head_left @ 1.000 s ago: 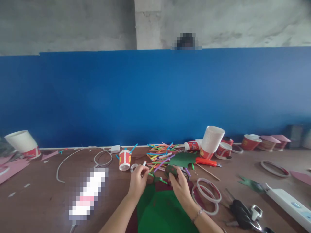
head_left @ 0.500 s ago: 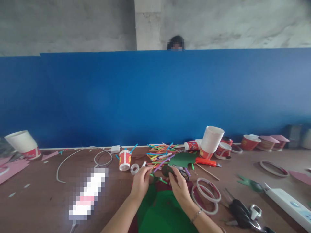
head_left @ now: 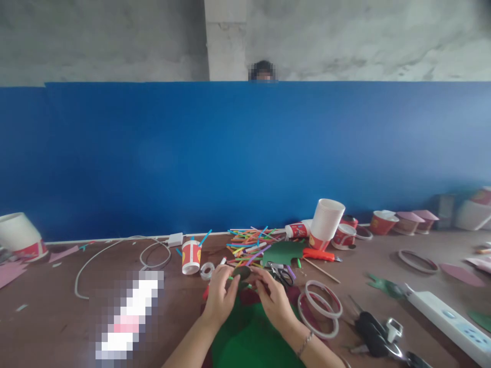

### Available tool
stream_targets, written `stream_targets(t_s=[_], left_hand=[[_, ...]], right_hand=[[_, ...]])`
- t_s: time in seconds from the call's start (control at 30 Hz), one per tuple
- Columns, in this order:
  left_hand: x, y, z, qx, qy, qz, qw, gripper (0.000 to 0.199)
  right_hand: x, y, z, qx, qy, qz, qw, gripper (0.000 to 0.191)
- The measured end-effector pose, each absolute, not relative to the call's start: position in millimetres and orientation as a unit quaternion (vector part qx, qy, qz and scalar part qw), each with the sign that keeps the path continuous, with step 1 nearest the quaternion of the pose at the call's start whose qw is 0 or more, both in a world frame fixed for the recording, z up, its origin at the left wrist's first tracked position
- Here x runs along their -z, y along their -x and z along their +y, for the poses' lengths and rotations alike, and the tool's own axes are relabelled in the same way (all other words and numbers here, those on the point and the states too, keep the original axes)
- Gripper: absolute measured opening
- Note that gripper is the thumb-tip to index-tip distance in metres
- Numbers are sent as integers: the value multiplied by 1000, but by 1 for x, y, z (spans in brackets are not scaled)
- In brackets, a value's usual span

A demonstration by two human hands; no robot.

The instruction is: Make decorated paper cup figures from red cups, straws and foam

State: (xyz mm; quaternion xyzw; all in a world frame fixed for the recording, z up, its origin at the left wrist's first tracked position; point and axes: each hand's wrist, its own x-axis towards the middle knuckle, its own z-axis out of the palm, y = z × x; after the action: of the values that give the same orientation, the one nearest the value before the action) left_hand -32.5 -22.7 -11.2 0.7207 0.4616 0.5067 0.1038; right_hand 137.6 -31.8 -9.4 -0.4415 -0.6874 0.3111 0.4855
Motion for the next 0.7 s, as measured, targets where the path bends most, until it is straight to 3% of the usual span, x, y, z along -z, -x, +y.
stream_targets(t_s=[0.1,0.27,0.43,0.7], left_hand=[[16,39,-18,-549,-657,511,68,24],[17,43,-15,-554,-642,526,66,28],[19,42,-15,-553,-636,531,94,16],[25,45,-11,-582,-563,579,100,28]], right_hand=[[7,-150,-20,-229,535,-661,474,26],[-8,-182,1,-136,639,-675,342,22],[-21,-189,-1,-137,649,-698,270,24],[-54,-186,-16,-80,658,-730,169,31]])
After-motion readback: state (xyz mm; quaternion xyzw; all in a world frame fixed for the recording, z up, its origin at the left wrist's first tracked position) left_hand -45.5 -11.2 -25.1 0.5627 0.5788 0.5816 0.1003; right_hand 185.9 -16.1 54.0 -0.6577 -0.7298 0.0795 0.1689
